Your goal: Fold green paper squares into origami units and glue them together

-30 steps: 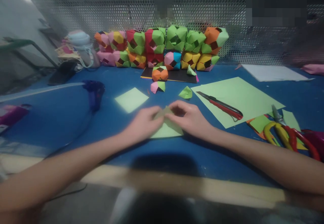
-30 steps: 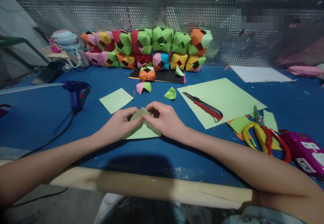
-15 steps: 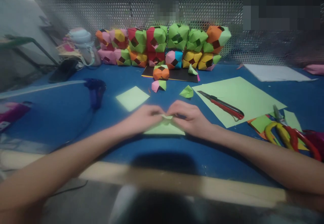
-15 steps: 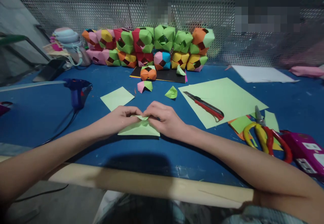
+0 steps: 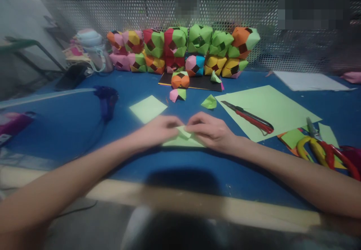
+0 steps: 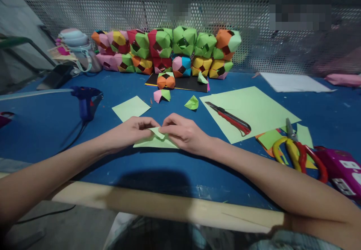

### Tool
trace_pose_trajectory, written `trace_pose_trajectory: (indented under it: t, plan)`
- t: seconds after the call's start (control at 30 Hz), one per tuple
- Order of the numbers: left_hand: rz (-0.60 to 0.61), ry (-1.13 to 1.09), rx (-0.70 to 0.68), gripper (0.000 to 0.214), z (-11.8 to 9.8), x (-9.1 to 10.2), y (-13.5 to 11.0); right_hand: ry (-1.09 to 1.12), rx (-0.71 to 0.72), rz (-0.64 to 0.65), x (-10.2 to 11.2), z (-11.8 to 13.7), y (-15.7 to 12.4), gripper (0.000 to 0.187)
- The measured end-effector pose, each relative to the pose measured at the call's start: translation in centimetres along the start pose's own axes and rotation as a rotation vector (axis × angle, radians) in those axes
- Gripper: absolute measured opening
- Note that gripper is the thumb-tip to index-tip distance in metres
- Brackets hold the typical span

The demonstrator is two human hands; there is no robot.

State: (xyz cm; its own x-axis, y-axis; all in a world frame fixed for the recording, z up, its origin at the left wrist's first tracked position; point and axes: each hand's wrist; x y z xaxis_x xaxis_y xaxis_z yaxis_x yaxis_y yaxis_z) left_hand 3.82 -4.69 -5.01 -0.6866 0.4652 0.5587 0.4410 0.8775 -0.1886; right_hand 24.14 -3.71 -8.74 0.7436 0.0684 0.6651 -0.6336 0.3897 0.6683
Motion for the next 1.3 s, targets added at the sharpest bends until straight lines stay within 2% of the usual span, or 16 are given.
trace_pose_trajectory:
  t: [0.23, 0.5, 0.9, 1.03, 1.17, 1.3]
  plan:
    - [-0.023, -0.03, -0.024, 0.026, -0.4, -0.1, -0.1, -0.066, 0.022, 0.046, 0.1, -0.1, -0.1, 0.024]
    - [-0.056, -0.053, -0.027, 0.023, -0.2, -0.1, 0.0, 0.096, -0.147, -0.1, -0.4, 0.8, 0.4, 0.017]
    - [-0.031, -0.155, -0.037, 0.022, 0.3, -0.6, 0.3, 0.122, -0.159, -0.124, -0.5, 1.0, 0.2, 0.018]
    - [-0.041, -0.184, -0.036, 0.019, 0.5, -0.6, 0.3, 0.16, -0.339, -0.152, -0.6, 1.3, 0.5, 0.016]
    - [-0.059, -0.212, -0.021, 0.019, 0.5, -0.6, 0.3, 0.203, -0.577, -0.099, -0.6, 1.5, 0.6, 0.006]
    - [-0.067, -0.22, 0.002, 0.02, 0.3, -0.7, 0.3, 0.266, -0.606, -0.098, -0.7, 1.6, 0.7, 0.011]
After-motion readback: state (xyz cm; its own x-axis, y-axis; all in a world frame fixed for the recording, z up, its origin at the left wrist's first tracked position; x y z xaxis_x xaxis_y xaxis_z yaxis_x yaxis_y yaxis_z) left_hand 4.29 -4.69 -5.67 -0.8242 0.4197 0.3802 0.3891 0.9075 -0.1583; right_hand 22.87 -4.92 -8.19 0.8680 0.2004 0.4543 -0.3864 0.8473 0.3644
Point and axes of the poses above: each hand's wrist, its own y-axis towards the middle knuckle, its own x-axis out of the back of the hand, z = x × y, and after that the axes turned 5 degrees about y, right-handed
